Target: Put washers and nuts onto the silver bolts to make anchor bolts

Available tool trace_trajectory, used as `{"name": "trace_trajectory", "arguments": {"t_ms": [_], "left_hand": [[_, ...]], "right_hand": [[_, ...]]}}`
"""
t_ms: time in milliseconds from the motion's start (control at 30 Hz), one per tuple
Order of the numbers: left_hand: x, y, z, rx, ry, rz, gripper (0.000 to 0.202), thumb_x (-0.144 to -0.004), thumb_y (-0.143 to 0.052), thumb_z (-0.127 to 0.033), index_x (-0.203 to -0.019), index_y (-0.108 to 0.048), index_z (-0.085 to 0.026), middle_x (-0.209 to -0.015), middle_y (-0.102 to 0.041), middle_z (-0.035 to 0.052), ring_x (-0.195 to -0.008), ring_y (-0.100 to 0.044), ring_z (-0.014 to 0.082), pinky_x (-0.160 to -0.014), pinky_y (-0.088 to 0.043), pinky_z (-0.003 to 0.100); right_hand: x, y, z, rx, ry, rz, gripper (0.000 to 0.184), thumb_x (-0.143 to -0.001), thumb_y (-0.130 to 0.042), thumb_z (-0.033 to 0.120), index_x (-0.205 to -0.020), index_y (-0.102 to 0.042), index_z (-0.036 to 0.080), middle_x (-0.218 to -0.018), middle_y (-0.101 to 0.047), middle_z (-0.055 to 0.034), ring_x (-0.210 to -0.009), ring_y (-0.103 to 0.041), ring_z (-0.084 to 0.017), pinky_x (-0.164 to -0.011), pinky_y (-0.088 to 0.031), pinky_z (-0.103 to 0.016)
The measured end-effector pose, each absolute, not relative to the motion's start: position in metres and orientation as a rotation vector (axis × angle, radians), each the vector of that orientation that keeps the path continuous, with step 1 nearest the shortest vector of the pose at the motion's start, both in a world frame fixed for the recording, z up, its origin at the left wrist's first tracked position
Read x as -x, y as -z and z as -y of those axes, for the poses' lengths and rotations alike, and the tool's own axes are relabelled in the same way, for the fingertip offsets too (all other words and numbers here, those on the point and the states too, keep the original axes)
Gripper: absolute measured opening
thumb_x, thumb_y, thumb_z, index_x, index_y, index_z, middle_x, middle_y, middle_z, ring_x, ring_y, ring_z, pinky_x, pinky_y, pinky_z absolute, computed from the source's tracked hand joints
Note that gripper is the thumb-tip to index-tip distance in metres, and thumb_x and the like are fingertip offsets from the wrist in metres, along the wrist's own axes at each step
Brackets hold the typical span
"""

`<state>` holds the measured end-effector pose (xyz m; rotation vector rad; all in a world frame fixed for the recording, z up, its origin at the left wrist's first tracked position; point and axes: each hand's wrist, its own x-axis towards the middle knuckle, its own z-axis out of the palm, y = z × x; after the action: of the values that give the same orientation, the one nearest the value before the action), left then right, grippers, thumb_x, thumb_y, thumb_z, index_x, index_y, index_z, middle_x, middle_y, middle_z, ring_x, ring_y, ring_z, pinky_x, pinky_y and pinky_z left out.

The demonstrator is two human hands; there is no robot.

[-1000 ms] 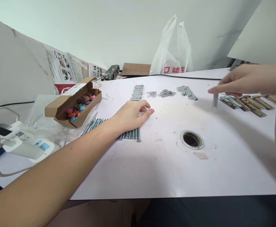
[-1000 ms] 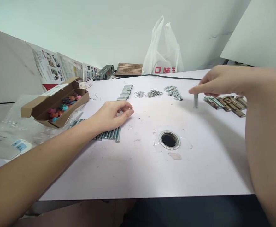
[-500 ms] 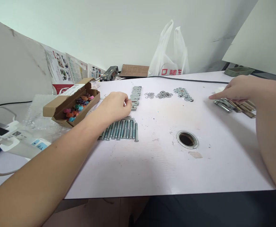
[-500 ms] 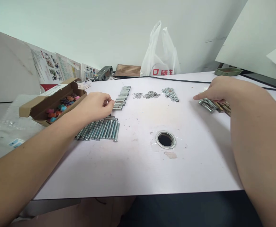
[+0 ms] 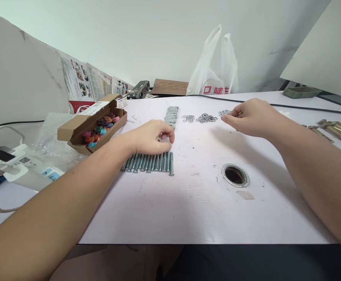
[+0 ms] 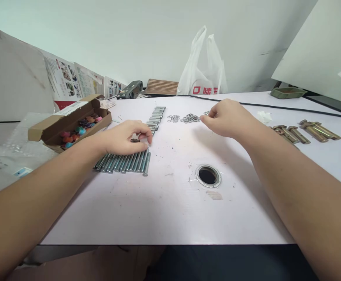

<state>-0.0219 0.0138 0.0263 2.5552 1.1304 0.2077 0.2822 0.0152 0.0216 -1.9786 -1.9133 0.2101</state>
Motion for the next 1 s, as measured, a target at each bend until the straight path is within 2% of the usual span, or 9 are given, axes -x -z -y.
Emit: {"name": "trace_trajectory", "arguments": {"t_ms": [100,200,333,500,800,867,1000], "left_hand": [[0.021,-0.031,-0.008,-2.612,-0.068,-1.024,0.038,-0.073,-0.067,-0.047,-0.100,-0.070,-0.021,-0.096,-0.062,0.0063,-0.090,-0.057,0.0226,-0.076,-0.044,0.033],[0.020,-0.038,-0.002,-2.585,0.132,-1.081,0.060,-0.063,-0.071,-0.066,-0.107,-0.067,-0.024,-0.110,-0.058,0.0084,-0.100,-0.055,0.0278,-0.081,-0.045,0.036],[0.020,-0.042,0.003,-2.504,0.303,-1.164,0.078,-0.050,-0.075,-0.075,-0.111,-0.064,-0.027,-0.118,-0.053,0.0100,-0.105,-0.052,0.0327,-0.081,-0.047,0.040],[0.019,-0.040,0.003,-2.542,0.288,-1.137,0.075,-0.052,-0.074,-0.074,-0.108,-0.063,-0.025,-0.122,-0.050,0.0104,-0.111,-0.051,0.0341,-0.083,-0.047,0.040],[0.015,-0.026,0.001,-2.603,-0.067,-1.041,0.070,-0.065,-0.074,-0.059,-0.124,-0.055,-0.025,-0.134,-0.053,0.0099,-0.126,-0.048,0.0315,-0.089,-0.048,0.037],[0.014,-0.023,0.001,-2.537,-0.119,-1.080,0.070,-0.069,-0.072,-0.052,-0.129,-0.051,-0.025,-0.134,-0.057,0.0101,-0.122,-0.054,0.0300,-0.086,-0.048,0.036],[0.008,-0.017,0.002,-2.388,-0.207,-1.059,0.066,-0.075,-0.067,-0.035,-0.136,-0.044,-0.026,-0.115,-0.070,0.0060,-0.103,-0.064,0.0240,-0.076,-0.049,0.033]], "right_hand": [[-0.276,-0.023,-0.014,2.144,-0.226,1.914,0.036,-0.090,-0.058,0.046,-0.064,-0.055,0.022,-0.064,-0.052,-0.0062,-0.054,-0.045,-0.018,-0.054,-0.034,-0.036],[-0.278,-0.024,-0.016,2.148,-0.232,1.909,0.039,-0.090,-0.057,0.048,-0.062,-0.055,0.022,-0.063,-0.054,-0.0067,-0.053,-0.045,-0.018,-0.053,-0.035,-0.038],[-0.287,-0.018,-0.023,2.168,-0.215,1.872,0.038,-0.089,-0.057,0.047,-0.060,-0.055,0.022,-0.064,-0.056,-0.0077,-0.055,-0.047,-0.020,-0.053,-0.037,-0.038],[-0.297,-0.009,-0.032,2.229,-0.252,1.859,0.037,-0.088,-0.059,0.047,-0.061,-0.059,0.022,-0.067,-0.058,-0.0089,-0.059,-0.051,-0.022,-0.055,-0.039,-0.039],[-0.314,-0.008,-0.033,2.303,-0.142,1.675,0.024,-0.084,-0.067,0.038,-0.076,-0.071,0.015,-0.084,-0.064,-0.0140,-0.070,-0.052,-0.019,-0.062,-0.038,-0.036],[-0.316,-0.007,-0.034,2.318,-0.166,1.650,0.021,-0.083,-0.068,0.035,-0.079,-0.072,0.015,-0.086,-0.064,-0.0136,-0.071,-0.052,-0.019,-0.062,-0.038,-0.036],[-0.319,-0.004,-0.037,2.324,-0.232,1.630,0.016,-0.079,-0.072,0.032,-0.084,-0.072,0.017,-0.084,-0.067,-0.0110,-0.073,-0.055,-0.020,-0.063,-0.040,-0.036]]}}
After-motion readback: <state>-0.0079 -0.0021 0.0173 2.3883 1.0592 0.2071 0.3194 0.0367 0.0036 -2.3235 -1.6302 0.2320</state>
